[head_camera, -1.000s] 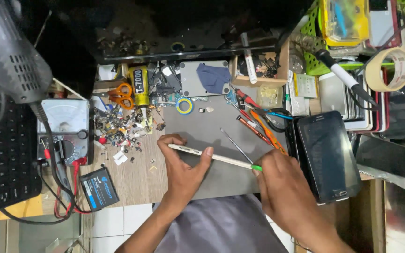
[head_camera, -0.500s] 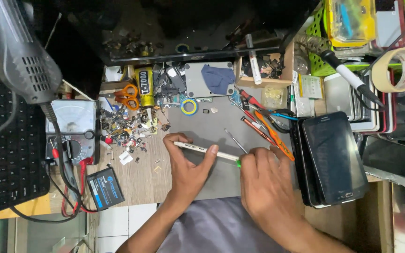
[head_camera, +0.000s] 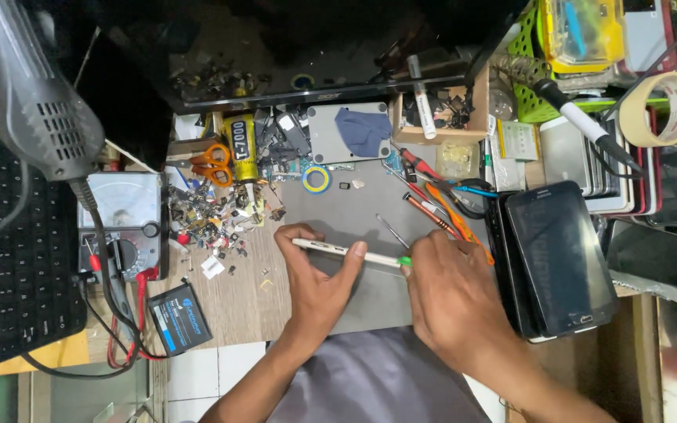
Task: Disassembling a white tablet by prying off the back cover using a small hand tool on a repair bench.
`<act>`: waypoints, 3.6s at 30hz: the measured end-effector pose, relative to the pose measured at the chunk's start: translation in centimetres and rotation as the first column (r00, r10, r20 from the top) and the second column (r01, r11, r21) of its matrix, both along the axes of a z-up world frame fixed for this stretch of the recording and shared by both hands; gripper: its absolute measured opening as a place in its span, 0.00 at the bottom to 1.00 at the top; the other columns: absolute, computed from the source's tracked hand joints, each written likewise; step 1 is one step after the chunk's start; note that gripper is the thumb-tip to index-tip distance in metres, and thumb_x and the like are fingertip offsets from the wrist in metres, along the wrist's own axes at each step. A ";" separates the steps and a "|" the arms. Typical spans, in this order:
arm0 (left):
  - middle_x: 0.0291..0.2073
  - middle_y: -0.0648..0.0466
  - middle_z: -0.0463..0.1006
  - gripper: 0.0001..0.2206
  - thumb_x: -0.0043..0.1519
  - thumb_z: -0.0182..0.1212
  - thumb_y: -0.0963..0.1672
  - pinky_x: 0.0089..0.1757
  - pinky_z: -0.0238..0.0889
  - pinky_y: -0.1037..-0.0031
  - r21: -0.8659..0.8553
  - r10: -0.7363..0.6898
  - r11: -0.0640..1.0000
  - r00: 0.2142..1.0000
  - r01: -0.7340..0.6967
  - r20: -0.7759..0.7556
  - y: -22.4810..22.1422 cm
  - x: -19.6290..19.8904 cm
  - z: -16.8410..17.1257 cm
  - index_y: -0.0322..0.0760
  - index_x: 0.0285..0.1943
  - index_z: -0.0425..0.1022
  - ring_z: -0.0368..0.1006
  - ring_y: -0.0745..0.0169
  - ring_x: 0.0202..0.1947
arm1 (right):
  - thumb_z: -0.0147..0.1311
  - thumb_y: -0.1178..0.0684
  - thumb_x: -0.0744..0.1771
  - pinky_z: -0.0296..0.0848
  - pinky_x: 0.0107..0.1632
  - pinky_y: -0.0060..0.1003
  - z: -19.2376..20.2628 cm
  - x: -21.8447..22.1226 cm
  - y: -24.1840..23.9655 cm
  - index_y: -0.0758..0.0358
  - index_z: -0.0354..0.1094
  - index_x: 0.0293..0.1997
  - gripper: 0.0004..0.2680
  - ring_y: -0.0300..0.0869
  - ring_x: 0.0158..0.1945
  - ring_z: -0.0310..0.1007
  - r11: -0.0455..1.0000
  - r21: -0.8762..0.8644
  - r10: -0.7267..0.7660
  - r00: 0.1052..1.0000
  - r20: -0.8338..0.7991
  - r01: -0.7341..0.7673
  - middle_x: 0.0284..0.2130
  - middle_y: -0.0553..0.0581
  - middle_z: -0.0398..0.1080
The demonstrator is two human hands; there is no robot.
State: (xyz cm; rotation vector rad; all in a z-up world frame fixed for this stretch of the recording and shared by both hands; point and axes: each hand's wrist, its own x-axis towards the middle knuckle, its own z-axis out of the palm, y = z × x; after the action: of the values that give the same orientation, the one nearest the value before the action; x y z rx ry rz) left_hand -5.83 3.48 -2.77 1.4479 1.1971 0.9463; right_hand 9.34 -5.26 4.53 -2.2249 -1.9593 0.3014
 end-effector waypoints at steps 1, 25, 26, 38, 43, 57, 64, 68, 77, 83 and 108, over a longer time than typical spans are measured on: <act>0.41 0.53 0.60 0.23 0.58 0.69 0.49 0.45 0.58 0.76 0.002 -0.001 1.000 1.000 0.001 0.000 0.0 0.0 0.0 0.39 0.46 0.55 0.62 0.63 0.43 | 0.41 0.53 0.71 0.63 0.48 0.52 -0.1 0.2 0.1 0.58 0.57 0.34 0.07 0.58 0.33 0.62 1.000 0.002 -0.001 1.000 0.000 0.001 0.31 0.57 0.61; 0.41 0.52 0.60 0.21 0.58 0.68 0.48 0.50 0.57 0.72 0.075 -0.039 0.997 0.998 0.035 0.053 0.1 -0.6 -0.3 0.38 0.45 0.56 0.63 0.60 0.44 | 0.42 0.51 0.71 0.62 0.54 0.51 0.7 0.9 0.5 0.57 0.56 0.36 0.07 0.55 0.38 0.66 0.983 -0.138 0.093 0.976 -0.197 -0.121 0.32 0.54 0.64; 0.41 0.51 0.60 0.18 0.62 0.63 0.48 0.50 0.57 0.71 0.089 -0.055 0.995 0.996 0.048 0.076 0.1 -0.6 -0.3 0.37 0.46 0.56 0.62 0.59 0.43 | 0.42 0.52 0.70 0.63 0.56 0.52 0.1 0.2 0.2 0.57 0.58 0.36 0.06 0.56 0.39 0.66 0.995 -0.084 0.052 0.996 -0.069 -0.058 0.33 0.56 0.64; 0.41 0.51 0.61 0.12 0.68 0.51 0.48 0.51 0.56 0.69 0.105 -0.067 0.993 0.994 0.058 0.085 0.3 -0.8 -1.1 0.35 0.46 0.57 0.62 0.57 0.44 | 0.45 0.61 0.67 0.62 0.63 0.55 -1.3 -3.5 1.1 0.58 0.62 0.36 0.03 0.50 0.36 0.67 0.984 0.177 -0.025 0.969 0.247 -0.020 0.31 0.55 0.63; 0.43 0.51 0.62 0.10 0.71 0.41 0.48 0.51 0.56 0.68 0.053 -0.064 0.997 0.991 0.058 0.119 0.3 -0.8 -1.4 0.35 0.47 0.58 0.61 0.58 0.44 | 0.47 0.60 0.66 0.63 0.62 0.50 -1.5 -3.9 2.0 0.57 0.61 0.35 0.02 0.48 0.36 0.66 0.984 0.168 0.013 0.960 0.278 -0.062 0.30 0.54 0.62; 0.41 0.52 0.62 0.10 0.72 0.41 0.48 0.49 0.57 0.68 0.060 -0.078 0.996 0.988 0.071 0.132 0.2 -0.8 -1.5 0.36 0.46 0.58 0.62 0.59 0.42 | 0.43 0.55 0.70 0.64 0.55 0.50 -0.7 -2.0 3.0 0.58 0.59 0.37 0.03 0.51 0.38 0.65 0.986 0.034 0.155 0.967 0.204 -0.165 0.33 0.55 0.63; 0.42 0.51 0.61 0.09 0.71 0.42 0.47 0.50 0.56 0.68 0.096 -0.068 0.994 0.992 0.058 0.107 0.2 -0.8 -1.3 0.35 0.46 0.58 0.61 0.58 0.44 | 0.40 0.62 0.66 0.60 0.64 0.58 -1.9 -4.2 1.7 0.58 0.60 0.34 0.04 0.50 0.34 0.66 0.979 0.195 0.015 0.968 0.250 -0.066 0.31 0.57 0.61; 0.42 0.51 0.60 0.08 0.71 0.42 0.46 0.50 0.56 0.69 0.083 -0.085 0.994 0.989 0.075 0.124 0.2 -0.9 -1.1 0.36 0.46 0.57 0.60 0.59 0.43 | 0.44 0.60 0.67 0.62 0.61 0.51 -0.7 -3.7 2.4 0.56 0.61 0.34 0.03 0.49 0.34 0.67 0.986 0.144 0.041 0.967 0.251 -0.079 0.29 0.54 0.62; 0.42 0.50 0.60 0.09 0.71 0.42 0.46 0.50 0.56 0.68 0.118 -0.089 0.990 0.986 0.073 0.141 0.2 -1.0 -0.9 0.35 0.45 0.57 0.59 0.57 0.43 | 0.43 0.57 0.68 0.58 0.63 0.53 -0.4 -3.7 2.8 0.57 0.64 0.39 0.03 0.48 0.39 0.67 0.988 0.102 0.091 0.978 0.186 -0.112 0.32 0.53 0.64; 0.41 0.50 0.60 0.08 0.70 0.43 0.46 0.50 0.56 0.68 0.119 -0.101 0.989 0.985 0.085 0.139 0.3 -1.2 -0.5 0.36 0.44 0.57 0.60 0.57 0.43 | 0.43 0.50 0.70 0.61 0.51 0.51 0.8 -0.8 4.5 0.57 0.56 0.38 0.05 0.57 0.37 0.66 0.977 -0.153 0.122 0.975 -0.186 -0.151 0.32 0.57 0.66; 0.41 0.52 0.62 0.12 0.72 0.33 0.47 0.49 0.56 0.69 0.014 -0.118 0.993 0.984 0.117 0.137 0.5 -1.5 -0.2 0.36 0.46 0.60 0.60 0.59 0.42 | 0.39 0.67 0.64 0.64 0.60 0.52 -1.2 -5.5 3.9 0.58 0.57 0.32 0.07 0.48 0.30 0.63 0.963 0.238 0.063 0.963 0.262 -0.128 0.27 0.54 0.57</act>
State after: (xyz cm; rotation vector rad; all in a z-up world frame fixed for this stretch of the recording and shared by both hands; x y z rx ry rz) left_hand -7.36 4.00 -2.97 1.4174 0.9979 0.9531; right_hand 3.82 -1.32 3.30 -2.0910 -2.0959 -0.2236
